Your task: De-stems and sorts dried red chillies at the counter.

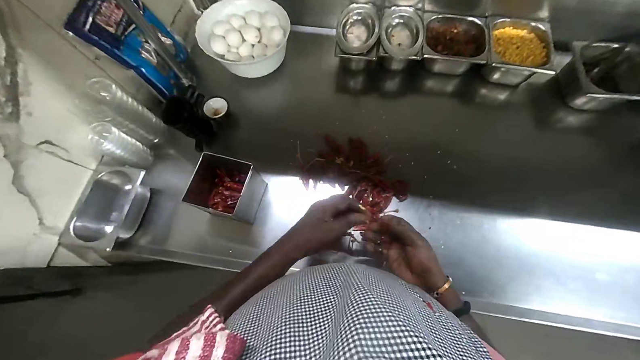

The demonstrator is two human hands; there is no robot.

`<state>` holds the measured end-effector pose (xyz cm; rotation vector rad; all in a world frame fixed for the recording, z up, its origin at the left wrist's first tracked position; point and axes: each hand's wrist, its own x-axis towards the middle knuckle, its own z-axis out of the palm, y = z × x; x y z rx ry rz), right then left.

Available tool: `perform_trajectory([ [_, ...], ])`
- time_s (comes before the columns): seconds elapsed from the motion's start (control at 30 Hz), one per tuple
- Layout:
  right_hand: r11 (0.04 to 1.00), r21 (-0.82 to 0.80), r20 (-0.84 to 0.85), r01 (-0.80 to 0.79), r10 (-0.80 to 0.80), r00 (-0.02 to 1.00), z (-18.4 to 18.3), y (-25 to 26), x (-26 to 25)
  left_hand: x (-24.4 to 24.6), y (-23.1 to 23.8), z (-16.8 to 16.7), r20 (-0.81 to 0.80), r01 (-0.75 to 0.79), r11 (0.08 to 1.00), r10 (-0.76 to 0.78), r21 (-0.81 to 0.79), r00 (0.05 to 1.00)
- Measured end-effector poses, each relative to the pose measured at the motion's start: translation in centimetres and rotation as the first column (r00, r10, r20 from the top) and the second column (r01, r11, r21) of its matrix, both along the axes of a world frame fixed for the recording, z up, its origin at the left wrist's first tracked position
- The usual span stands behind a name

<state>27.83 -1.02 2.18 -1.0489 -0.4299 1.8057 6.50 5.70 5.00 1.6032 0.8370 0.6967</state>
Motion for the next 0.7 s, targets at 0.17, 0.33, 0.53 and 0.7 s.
perform_trajectory([
  [0.17,0.995,-0.086,-0.216,-0.04,0.021,0.976,-1.0,0.8,-1.4,0.3,2.2,-0.5,-0.314,0.118,0.921,0.005,0.37,0.949],
  [0.33,0.977,-0.14,-0.142,0.159,-0.179,0.974,-0.8,-0.4,-1.5,-0.9,3.0,-3.2,-0.719,0.369,0.849,0.018,0.378,0.695],
  [0.53,0.99,0.021,0.013,0.137,-0.138,0.99,1.0,-1.7,-1.5,-2.7,2.7,-4.3,-0.686,0.294,0.873,0.063,0.39,0.724],
  [0.7,0.996,0.065,0.288,0.055,-0.072,0.955,3.4,-1.8,-2.6,-4.8,2.4,-3.3,-0.542,0.13,0.922,0.096,0.364,0.835],
])
